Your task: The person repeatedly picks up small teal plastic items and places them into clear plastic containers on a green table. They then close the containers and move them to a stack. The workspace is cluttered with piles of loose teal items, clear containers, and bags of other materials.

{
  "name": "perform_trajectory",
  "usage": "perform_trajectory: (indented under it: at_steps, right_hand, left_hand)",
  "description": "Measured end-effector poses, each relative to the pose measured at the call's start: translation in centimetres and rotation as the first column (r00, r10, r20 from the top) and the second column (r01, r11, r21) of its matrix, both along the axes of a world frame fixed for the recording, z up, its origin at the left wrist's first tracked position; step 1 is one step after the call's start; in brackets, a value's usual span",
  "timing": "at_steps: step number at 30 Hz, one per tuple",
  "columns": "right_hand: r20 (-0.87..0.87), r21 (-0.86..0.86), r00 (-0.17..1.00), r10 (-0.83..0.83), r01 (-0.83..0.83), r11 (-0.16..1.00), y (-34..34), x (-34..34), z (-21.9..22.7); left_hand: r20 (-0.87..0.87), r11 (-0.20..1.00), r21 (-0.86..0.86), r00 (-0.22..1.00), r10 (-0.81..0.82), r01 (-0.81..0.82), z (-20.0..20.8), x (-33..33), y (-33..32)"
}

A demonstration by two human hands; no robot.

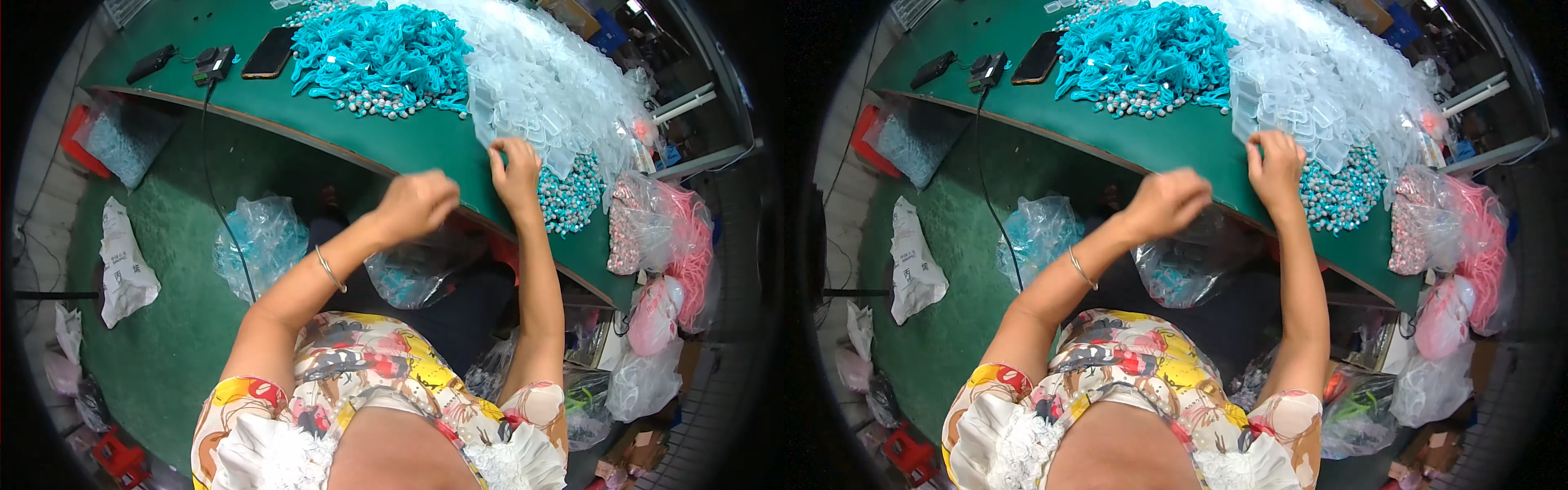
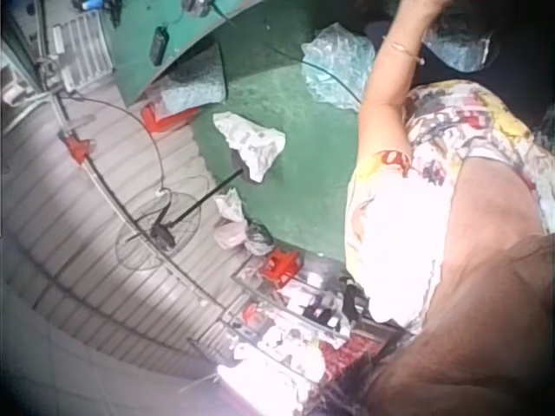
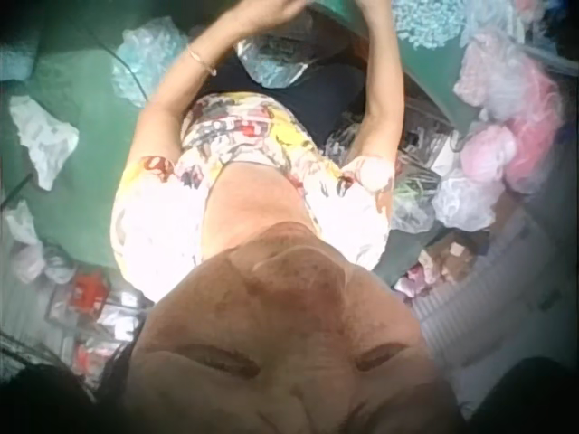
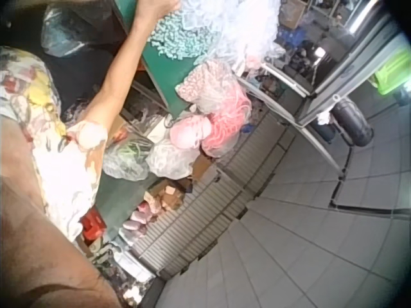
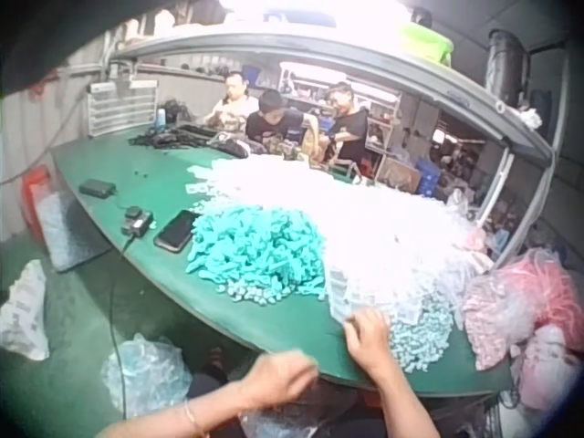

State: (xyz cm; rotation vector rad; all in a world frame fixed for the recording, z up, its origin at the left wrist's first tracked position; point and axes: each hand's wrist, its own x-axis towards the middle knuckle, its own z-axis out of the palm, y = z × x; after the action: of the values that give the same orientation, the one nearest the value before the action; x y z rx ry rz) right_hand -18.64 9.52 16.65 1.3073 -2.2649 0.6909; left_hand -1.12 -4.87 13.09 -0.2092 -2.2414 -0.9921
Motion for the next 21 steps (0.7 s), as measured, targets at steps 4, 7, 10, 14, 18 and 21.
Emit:
perform_trajectory:
  at_steps: [4,7,10,14,18,21]
  right_hand:
    - [-0.132,0.125,0.984,0.123,-0.107,0.986,2.3,4.1,0.9]
    - [-0.064,0.127,0.983,0.175,-0.165,0.978,2.8,5.6,0.5]
    - [0.001,0.054,0.990,0.139,-0.139,0.989,3.4,5.4,0.5]
    - [0.050,-0.149,0.998,0.029,-0.021,0.989,6.5,1.5,1.3]
    - [0.182,-0.150,0.963,-0.197,0.226,0.963,9.2,-1.7,0.9]
    - [0.167,-0.029,0.948,-0.271,0.280,0.960,9.1,-2.2,0.8]
  left_hand:
    - [0.054,0.945,-0.028,0.943,0.328,-0.326,1.9,-5.9,-3.9]
    - [0.093,0.910,-0.134,0.909,0.406,-0.393,1.4,-10.3,-4.3]
    - [0.153,0.870,-0.234,0.868,0.473,-0.433,0.4,-13.5,-4.3]
    - [0.152,0.887,-0.257,0.891,0.429,-0.383,-0.4,-14.3,-4.8]
    - [0.154,0.915,-0.242,0.918,0.366,-0.324,0.5,-13.4,-4.1]
    - [0.192,0.918,-0.252,0.914,0.357,-0.305,0.6,-13.9,-3.9]
